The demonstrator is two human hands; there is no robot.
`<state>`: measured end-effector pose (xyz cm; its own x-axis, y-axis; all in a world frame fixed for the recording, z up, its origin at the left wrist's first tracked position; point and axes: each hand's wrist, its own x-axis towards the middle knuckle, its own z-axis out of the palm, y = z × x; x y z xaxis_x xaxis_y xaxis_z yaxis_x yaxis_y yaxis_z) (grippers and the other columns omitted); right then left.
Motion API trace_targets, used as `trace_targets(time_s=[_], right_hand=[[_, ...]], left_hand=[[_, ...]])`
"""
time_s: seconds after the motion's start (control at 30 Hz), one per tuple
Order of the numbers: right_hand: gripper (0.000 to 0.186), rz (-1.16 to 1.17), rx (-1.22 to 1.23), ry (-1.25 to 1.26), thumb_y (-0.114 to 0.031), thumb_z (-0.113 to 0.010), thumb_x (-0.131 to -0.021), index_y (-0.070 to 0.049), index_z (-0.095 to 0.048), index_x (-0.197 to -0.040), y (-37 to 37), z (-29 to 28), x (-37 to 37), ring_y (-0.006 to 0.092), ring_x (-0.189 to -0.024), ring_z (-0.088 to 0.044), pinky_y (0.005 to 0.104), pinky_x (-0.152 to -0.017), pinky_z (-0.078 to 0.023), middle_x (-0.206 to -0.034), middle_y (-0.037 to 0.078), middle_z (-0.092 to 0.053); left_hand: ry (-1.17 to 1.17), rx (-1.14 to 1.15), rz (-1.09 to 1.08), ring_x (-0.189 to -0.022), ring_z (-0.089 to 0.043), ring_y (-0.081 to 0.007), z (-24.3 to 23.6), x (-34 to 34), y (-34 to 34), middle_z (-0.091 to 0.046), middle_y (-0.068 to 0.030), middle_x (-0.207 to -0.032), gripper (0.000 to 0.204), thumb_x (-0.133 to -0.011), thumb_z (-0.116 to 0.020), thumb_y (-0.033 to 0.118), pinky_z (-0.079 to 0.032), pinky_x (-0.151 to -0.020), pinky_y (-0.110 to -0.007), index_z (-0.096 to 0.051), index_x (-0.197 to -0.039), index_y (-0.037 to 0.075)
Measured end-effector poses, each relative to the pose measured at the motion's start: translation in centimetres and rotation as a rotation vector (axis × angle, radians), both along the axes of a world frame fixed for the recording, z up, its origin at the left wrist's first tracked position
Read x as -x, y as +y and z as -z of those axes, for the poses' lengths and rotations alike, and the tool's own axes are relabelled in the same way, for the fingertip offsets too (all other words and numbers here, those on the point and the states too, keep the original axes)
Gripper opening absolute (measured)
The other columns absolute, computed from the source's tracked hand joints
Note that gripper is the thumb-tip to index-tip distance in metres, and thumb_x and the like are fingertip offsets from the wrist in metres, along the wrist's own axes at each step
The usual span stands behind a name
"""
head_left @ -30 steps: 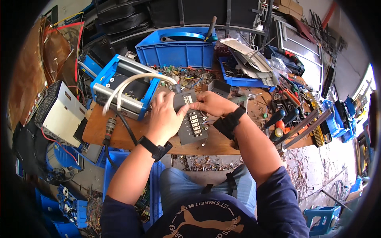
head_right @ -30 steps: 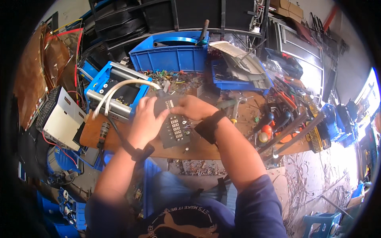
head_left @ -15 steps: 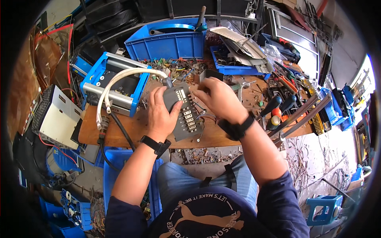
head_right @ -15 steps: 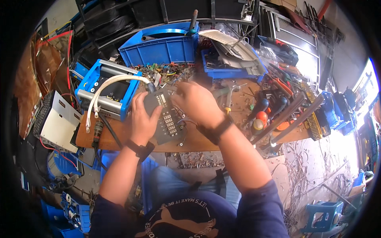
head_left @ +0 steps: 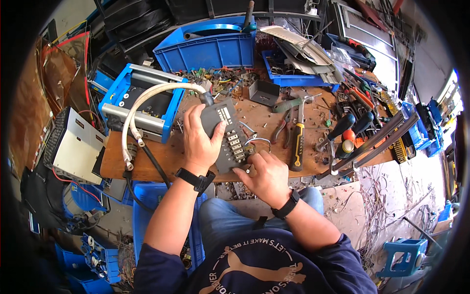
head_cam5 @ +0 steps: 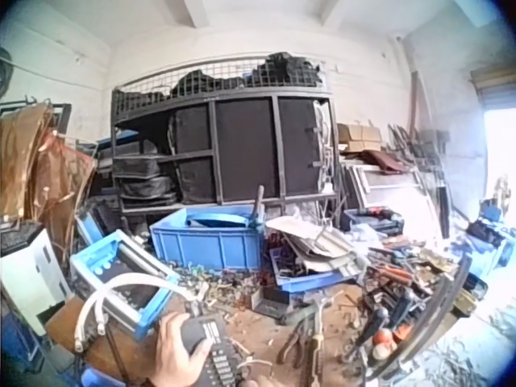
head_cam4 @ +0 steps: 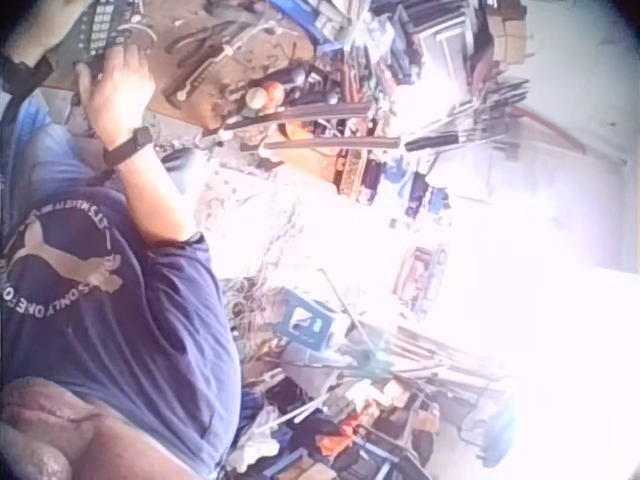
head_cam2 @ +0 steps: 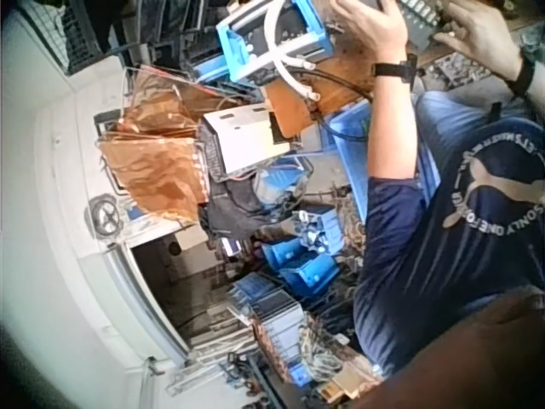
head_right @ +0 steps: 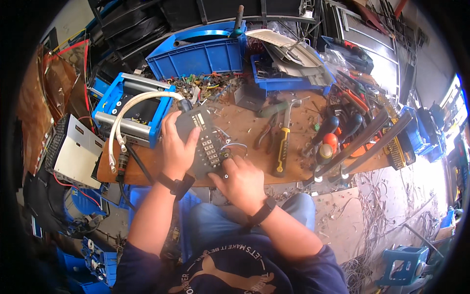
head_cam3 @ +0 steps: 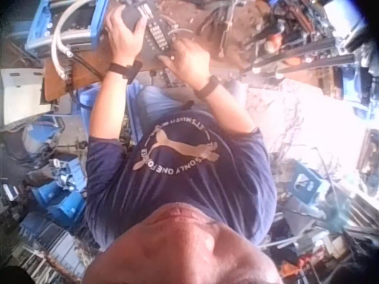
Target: The person disassembles a black electrical control box on a cluttered workbench. They use pliers to strip wires and a screwdriver to remove screws from the casing and internal components. The person removes the cover, manipulates the internal wiring, and inspects the device throughout the process.
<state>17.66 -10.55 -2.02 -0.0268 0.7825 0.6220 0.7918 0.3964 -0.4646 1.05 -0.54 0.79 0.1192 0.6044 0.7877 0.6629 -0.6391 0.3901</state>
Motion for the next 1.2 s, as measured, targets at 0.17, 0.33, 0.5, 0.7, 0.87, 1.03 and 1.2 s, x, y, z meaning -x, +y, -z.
trace_targets(time_s=[0.17, 0.33, 0.5, 0.7, 0.87, 1.03, 1.2], right_hand=[[0.028, 0.028, -0.016, 0.018, -0.027, -0.077, -0.073, -0.008, -0.058, -0.079, 0.8, 0.3, 0.4, 0.0296, -0.068, -0.060, 0.0404, -0.057, -0.049, -0.074, 0.007, -0.058], [0.020, 0.025, -0.068, 0.162, -0.018, -0.076, -0.074, -0.009, -0.063, -0.086, 0.6, 0.1, 0.1, 0.0280, -0.067, -0.060, 0.0395, -0.057, -0.049, -0.076, 0.007, -0.058], [0.015, 0.004, -0.174, 0.155, -0.012, -0.075, -0.074, -0.009, -0.066, -0.086, 0.8, 0.7, 0.0, 0.0264, -0.067, -0.060, 0.0377, -0.057, -0.049, -0.076, 0.006, -0.058], [0.012, 0.012, -0.175, 0.171, -0.011, -0.075, -0.074, -0.009, -0.066, -0.082, 1.1, 1.0, 0.4, 0.0259, -0.065, -0.059, 0.0373, -0.056, -0.049, -0.073, 0.006, -0.058], [0.015, 0.001, -0.184, 0.178, -0.001, -0.076, -0.071, -0.004, -0.066, -0.081, 0.7, 0.6, 0.7, 0.0287, -0.065, -0.060, 0.0376, -0.058, -0.048, -0.073, 0.010, -0.060], [0.016, -0.003, -0.208, 0.163, 0.000, -0.076, -0.070, -0.005, -0.067, -0.082, 0.8, 0.7, 0.7, 0.0280, -0.065, -0.060, 0.0373, -0.058, -0.048, -0.073, 0.009, -0.060], [0.018, -0.015, -0.226, 0.170, 0.000, -0.077, -0.070, -0.005, -0.068, -0.085, 0.6, 0.6, 0.4, 0.0279, -0.065, -0.060, 0.0369, -0.058, -0.048, -0.074, 0.009, -0.061]], left_hand=[[-0.009, 0.030, -0.007, -0.114, -0.049, -0.0400, -0.1, 0.0, 0.4, -0.049, -0.0215, -0.122, 0.057, -0.085, -0.072, 0.025, -0.040, -0.099, -0.047, -0.044, -0.127, -0.001], [-0.030, 0.044, -0.010, -0.113, -0.049, -0.0397, -0.1, -0.2, 0.5, -0.049, -0.0211, -0.121, 0.056, -0.084, -0.073, 0.023, -0.041, -0.098, -0.046, -0.045, -0.127, -0.001], [-0.021, 0.036, -0.018, -0.113, -0.050, -0.0395, -0.2, -0.2, 0.6, -0.049, -0.0207, -0.121, 0.056, -0.083, -0.073, 0.022, -0.041, -0.098, -0.046, -0.045, -0.126, 0.000], [-0.034, 0.043, -0.019, -0.113, -0.050, -0.0394, -0.2, -0.3, 0.5, -0.050, -0.0209, -0.121, 0.057, -0.082, -0.073, 0.022, -0.041, -0.098, -0.046, -0.045, -0.127, 0.000], [-0.036, 0.033, -0.021, -0.113, -0.050, -0.0395, -0.1, -0.3, 0.6, -0.050, -0.0209, -0.121, 0.057, -0.082, -0.074, 0.022, -0.041, -0.098, -0.046, -0.045, -0.127, 0.000], [-0.029, 0.032, -0.026, -0.113, -0.050, -0.0396, 0.0, -0.2, 0.8, -0.050, -0.0210, -0.121, 0.058, -0.082, -0.074, 0.022, -0.041, -0.098, -0.046, -0.045, -0.127, -0.001], [-0.031, 0.021, -0.021, -0.114, -0.050, -0.0370, 0.0, -0.1, 0.8, -0.051, -0.0214, -0.122, 0.055, -0.084, -0.072, 0.020, -0.041, -0.099, -0.044, -0.047, -0.127, -0.002]])
